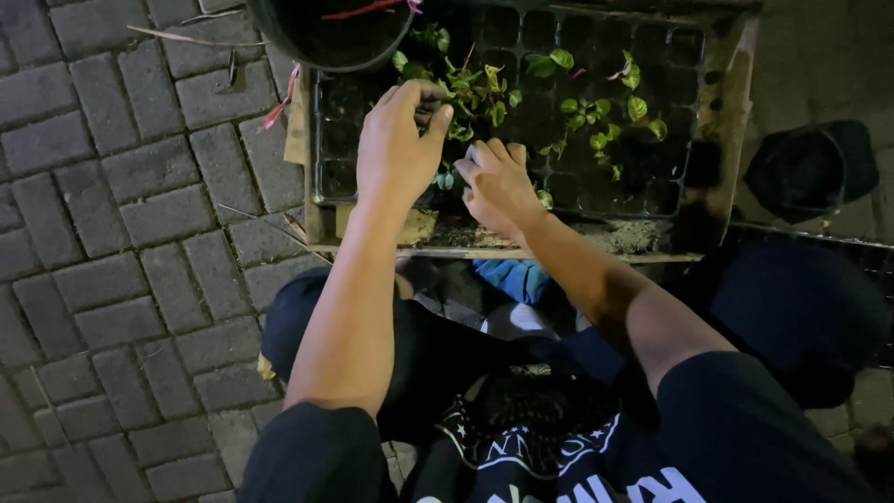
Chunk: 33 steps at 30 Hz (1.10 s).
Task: Transplanting small seedlings into a multi-cell seedling tray by hand.
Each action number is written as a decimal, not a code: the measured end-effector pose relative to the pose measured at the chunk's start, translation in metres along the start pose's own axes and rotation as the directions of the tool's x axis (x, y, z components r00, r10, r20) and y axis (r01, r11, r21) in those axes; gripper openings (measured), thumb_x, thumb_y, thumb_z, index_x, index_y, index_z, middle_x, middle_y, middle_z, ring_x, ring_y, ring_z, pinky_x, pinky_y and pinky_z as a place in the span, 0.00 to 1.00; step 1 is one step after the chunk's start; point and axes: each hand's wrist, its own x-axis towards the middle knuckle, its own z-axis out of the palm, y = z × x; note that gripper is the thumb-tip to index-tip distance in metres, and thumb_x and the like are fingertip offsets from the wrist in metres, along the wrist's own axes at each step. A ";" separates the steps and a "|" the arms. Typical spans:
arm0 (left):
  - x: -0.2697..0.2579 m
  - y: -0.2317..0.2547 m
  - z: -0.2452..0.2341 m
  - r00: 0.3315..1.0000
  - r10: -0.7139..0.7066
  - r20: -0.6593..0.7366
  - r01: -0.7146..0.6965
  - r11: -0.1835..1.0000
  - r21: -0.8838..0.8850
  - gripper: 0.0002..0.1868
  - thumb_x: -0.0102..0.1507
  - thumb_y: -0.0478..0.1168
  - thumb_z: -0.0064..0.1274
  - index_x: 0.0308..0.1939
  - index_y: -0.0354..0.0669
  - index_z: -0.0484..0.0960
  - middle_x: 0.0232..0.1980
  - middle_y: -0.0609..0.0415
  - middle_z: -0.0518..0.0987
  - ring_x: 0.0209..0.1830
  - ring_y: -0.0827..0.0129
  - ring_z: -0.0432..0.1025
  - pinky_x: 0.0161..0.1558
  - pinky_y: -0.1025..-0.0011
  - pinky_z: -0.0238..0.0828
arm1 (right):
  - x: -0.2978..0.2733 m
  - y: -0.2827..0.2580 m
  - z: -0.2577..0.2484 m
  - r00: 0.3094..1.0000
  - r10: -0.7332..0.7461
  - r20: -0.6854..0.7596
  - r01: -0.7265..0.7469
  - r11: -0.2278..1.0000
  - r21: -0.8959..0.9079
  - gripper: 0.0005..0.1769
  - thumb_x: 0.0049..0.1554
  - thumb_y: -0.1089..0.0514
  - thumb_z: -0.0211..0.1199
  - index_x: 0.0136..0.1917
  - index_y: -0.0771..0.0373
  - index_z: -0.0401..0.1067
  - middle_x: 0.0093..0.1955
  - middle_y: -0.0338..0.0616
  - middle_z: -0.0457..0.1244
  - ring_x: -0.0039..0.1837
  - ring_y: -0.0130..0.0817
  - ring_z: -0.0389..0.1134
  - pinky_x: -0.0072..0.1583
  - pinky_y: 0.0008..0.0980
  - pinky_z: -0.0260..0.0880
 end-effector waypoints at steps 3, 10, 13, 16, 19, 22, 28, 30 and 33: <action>0.001 0.001 0.000 1.000 -0.006 0.005 0.006 0.999 -0.043 0.08 0.63 0.36 0.58 0.46 0.45 0.82 0.45 0.58 0.82 0.40 0.69 0.77 0.42 0.71 0.75 | 0.000 0.000 0.001 0.999 0.015 -0.038 -0.015 1.000 -0.003 0.21 0.45 0.63 0.64 0.53 0.61 0.76 0.54 0.43 0.60 0.55 0.43 0.58 0.60 0.42 0.54; 0.002 0.001 0.002 1.000 0.000 -0.003 0.000 1.000 -0.027 0.09 0.62 0.37 0.58 0.46 0.44 0.83 0.46 0.57 0.83 0.40 0.67 0.78 0.42 0.69 0.76 | 0.001 -0.002 0.002 1.000 0.005 -0.009 -0.005 1.000 -0.001 0.14 0.51 0.59 0.64 0.51 0.62 0.74 0.56 0.48 0.61 0.56 0.48 0.58 0.62 0.47 0.55; 0.005 0.000 0.002 1.000 0.017 -0.021 -0.016 1.000 0.005 0.09 0.62 0.37 0.59 0.46 0.45 0.83 0.44 0.57 0.83 0.40 0.65 0.78 0.41 0.67 0.76 | 0.002 0.002 0.005 0.999 0.003 0.035 -0.002 0.999 -0.040 0.14 0.52 0.56 0.63 0.50 0.62 0.74 0.57 0.52 0.62 0.57 0.49 0.58 0.62 0.48 0.54; 0.005 -0.007 0.004 1.000 0.004 -0.024 -0.003 0.998 0.060 0.08 0.62 0.38 0.59 0.46 0.46 0.83 0.43 0.56 0.83 0.38 0.64 0.78 0.39 0.65 0.75 | 0.001 0.002 0.005 0.998 -0.046 0.031 0.049 0.992 -0.113 0.10 0.53 0.55 0.62 0.46 0.61 0.76 0.55 0.53 0.61 0.55 0.47 0.57 0.61 0.48 0.53; 0.010 -0.016 0.007 1.000 0.011 -0.027 -0.009 0.997 0.079 0.09 0.63 0.39 0.59 0.48 0.46 0.82 0.44 0.54 0.83 0.39 0.63 0.79 0.40 0.65 0.75 | 0.000 0.006 0.007 0.992 -0.121 -0.017 0.117 0.981 -0.154 0.06 0.51 0.56 0.61 0.37 0.60 0.75 0.51 0.52 0.59 0.54 0.47 0.55 0.60 0.48 0.53; 0.011 -0.014 0.002 0.999 0.018 -0.027 -0.016 0.997 0.070 0.11 0.64 0.40 0.58 0.49 0.43 0.82 0.47 0.52 0.84 0.42 0.60 0.79 0.43 0.64 0.76 | -0.001 0.008 0.010 0.985 -0.158 -0.067 0.146 0.977 -0.157 0.04 0.48 0.58 0.62 0.32 0.59 0.73 0.48 0.51 0.58 0.53 0.47 0.55 0.59 0.48 0.53; 0.009 -0.011 -0.006 0.996 0.074 -0.040 -0.072 0.996 0.051 0.10 0.64 0.37 0.59 0.48 0.39 0.82 0.46 0.50 0.84 0.40 0.60 0.80 0.41 0.64 0.77 | 0.000 0.013 0.011 0.994 -0.110 0.001 0.109 0.985 -0.133 0.04 0.49 0.60 0.63 0.33 0.58 0.73 0.48 0.47 0.57 0.53 0.44 0.54 0.59 0.46 0.53; 0.007 -0.011 -0.008 0.998 0.059 -0.035 -0.057 0.998 0.039 0.11 0.64 0.37 0.59 0.49 0.39 0.82 0.46 0.51 0.84 0.38 0.64 0.80 0.40 0.67 0.78 | 0.007 0.023 0.000 0.992 -0.101 0.077 0.110 0.986 -0.123 0.04 0.50 0.59 0.63 0.33 0.59 0.74 0.49 0.49 0.58 0.53 0.45 0.55 0.58 0.47 0.52; 0.008 -0.010 -0.010 0.994 0.088 -0.058 -0.086 0.996 0.033 0.11 0.64 0.38 0.59 0.48 0.39 0.82 0.45 0.51 0.84 0.38 0.63 0.80 0.41 0.65 0.76 | 0.026 0.045 -0.032 0.986 -0.007 0.166 -0.039 0.960 0.277 0.17 0.53 0.58 0.58 0.53 0.66 0.77 0.61 0.53 0.67 0.61 0.46 0.63 0.65 0.48 0.51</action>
